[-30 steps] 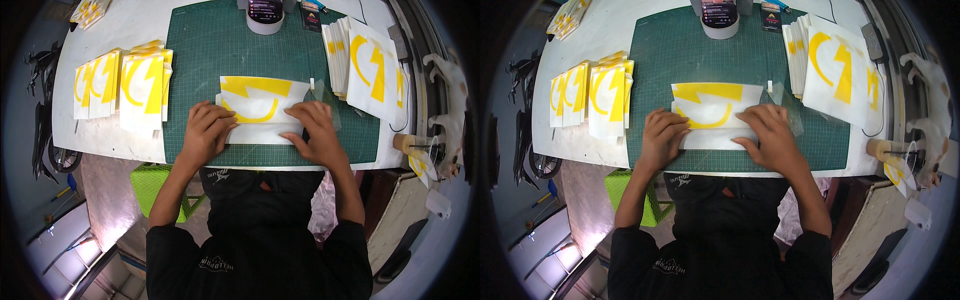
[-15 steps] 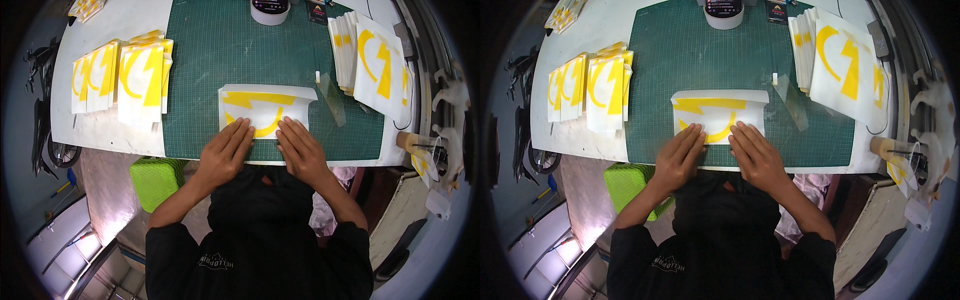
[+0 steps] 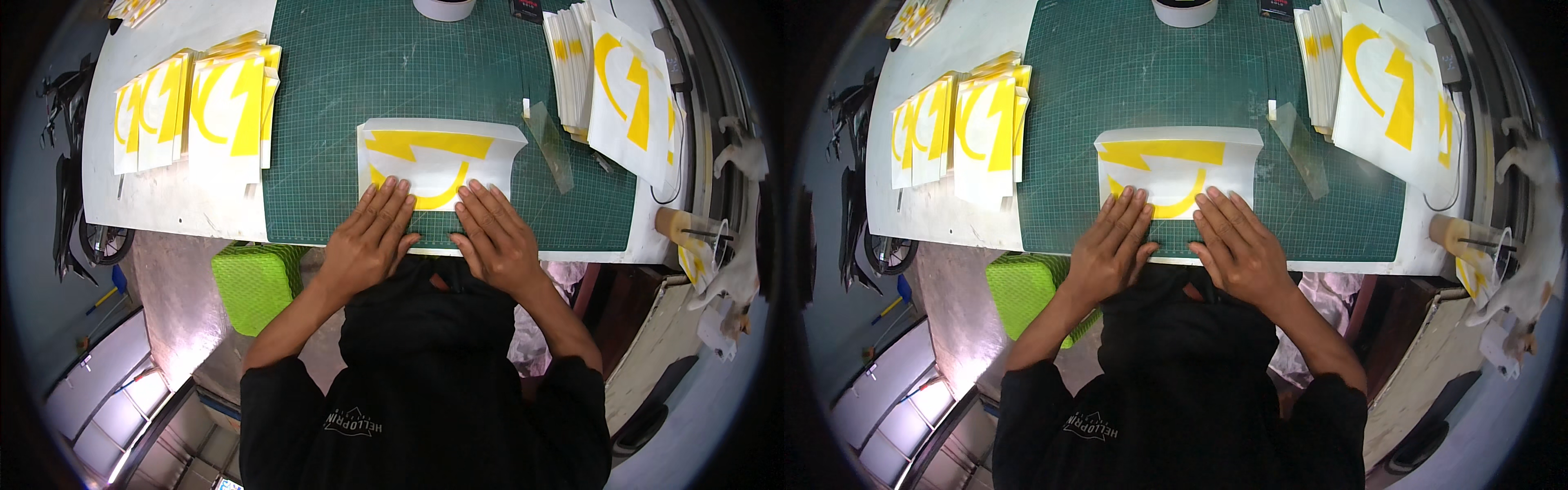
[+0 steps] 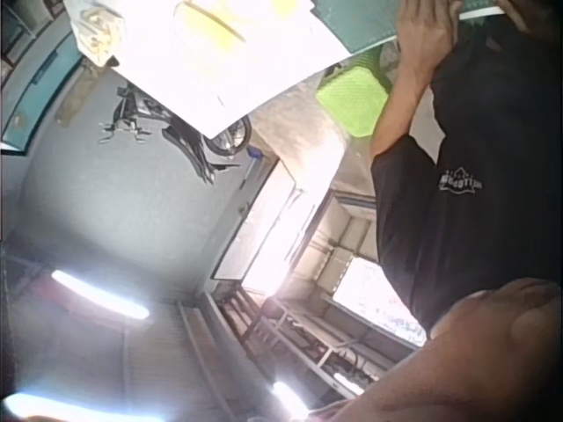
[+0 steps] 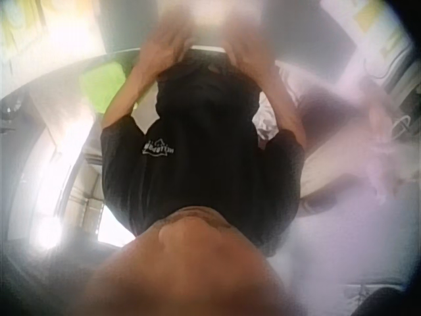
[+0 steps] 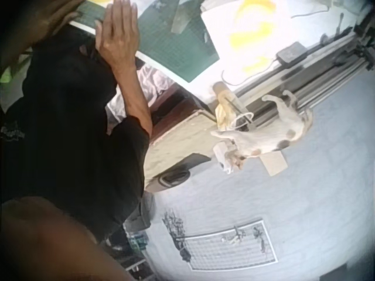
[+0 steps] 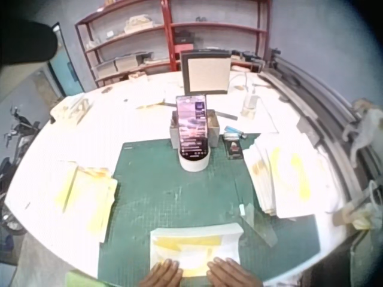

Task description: The person folds white sticker sheets with yellow graphics in half on a green cutting mat. They smooth the folded edges with their hands and a plastic scraper tool, then stack the finished sheets. A cat walks across the table during the process.

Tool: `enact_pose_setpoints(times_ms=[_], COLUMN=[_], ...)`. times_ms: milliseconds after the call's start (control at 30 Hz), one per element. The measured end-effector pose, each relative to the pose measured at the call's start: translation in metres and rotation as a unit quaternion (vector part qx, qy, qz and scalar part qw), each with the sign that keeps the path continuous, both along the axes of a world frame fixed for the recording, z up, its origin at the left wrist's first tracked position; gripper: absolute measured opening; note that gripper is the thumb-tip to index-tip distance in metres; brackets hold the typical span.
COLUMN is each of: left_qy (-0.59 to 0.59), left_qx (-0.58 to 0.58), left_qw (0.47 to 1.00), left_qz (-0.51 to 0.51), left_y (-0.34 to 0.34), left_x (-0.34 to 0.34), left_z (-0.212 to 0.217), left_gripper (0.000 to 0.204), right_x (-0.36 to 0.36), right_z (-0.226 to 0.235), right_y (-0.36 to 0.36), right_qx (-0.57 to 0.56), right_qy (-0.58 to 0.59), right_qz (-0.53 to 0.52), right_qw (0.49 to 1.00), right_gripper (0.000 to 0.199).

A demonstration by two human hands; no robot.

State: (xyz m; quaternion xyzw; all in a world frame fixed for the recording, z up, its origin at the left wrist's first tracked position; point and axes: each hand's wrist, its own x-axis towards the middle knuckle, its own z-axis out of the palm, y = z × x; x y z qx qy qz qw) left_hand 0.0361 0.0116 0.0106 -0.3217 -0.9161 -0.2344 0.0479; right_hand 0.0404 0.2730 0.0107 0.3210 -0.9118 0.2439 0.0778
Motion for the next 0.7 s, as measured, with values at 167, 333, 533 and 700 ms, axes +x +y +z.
enact_pose_setpoints(times_ms=[167, 333, 533, 700], left_qy=[-0.006, 0.014, 0.015, 0.016], left_qx=[-0.005, -0.036, -0.059, -0.063], left_qw=[1.0, 0.999, 0.998, 0.997], left_qz=[0.003, 0.009, 0.02, 0.032], left_y=[-0.002, -0.0009, 0.0007, 0.0015], left_x=[0.0034, 0.0026, 0.0053, 0.0086], left_z=[-0.002, 0.0011, 0.0036, 0.0009], left_gripper=[0.056, 0.056, 0.053, 0.052], right_x=[0.0026, 0.0017, 0.0025, 0.0018], right_z=[-0.0037, -0.0028, -0.0009, -0.0004], right_y=[0.0009, 0.0018, -0.0004, -0.0005], right_qx=[-0.003, -0.003, -0.024, -0.029], right_qy=[0.004, 0.01, -0.003, -0.001], right_qz=[-0.001, 0.001, -0.005, -0.008], right_qw=[1.0, 1.0, 1.0, 1.0], right_gripper=[0.043, 0.041, 0.042, 0.041])
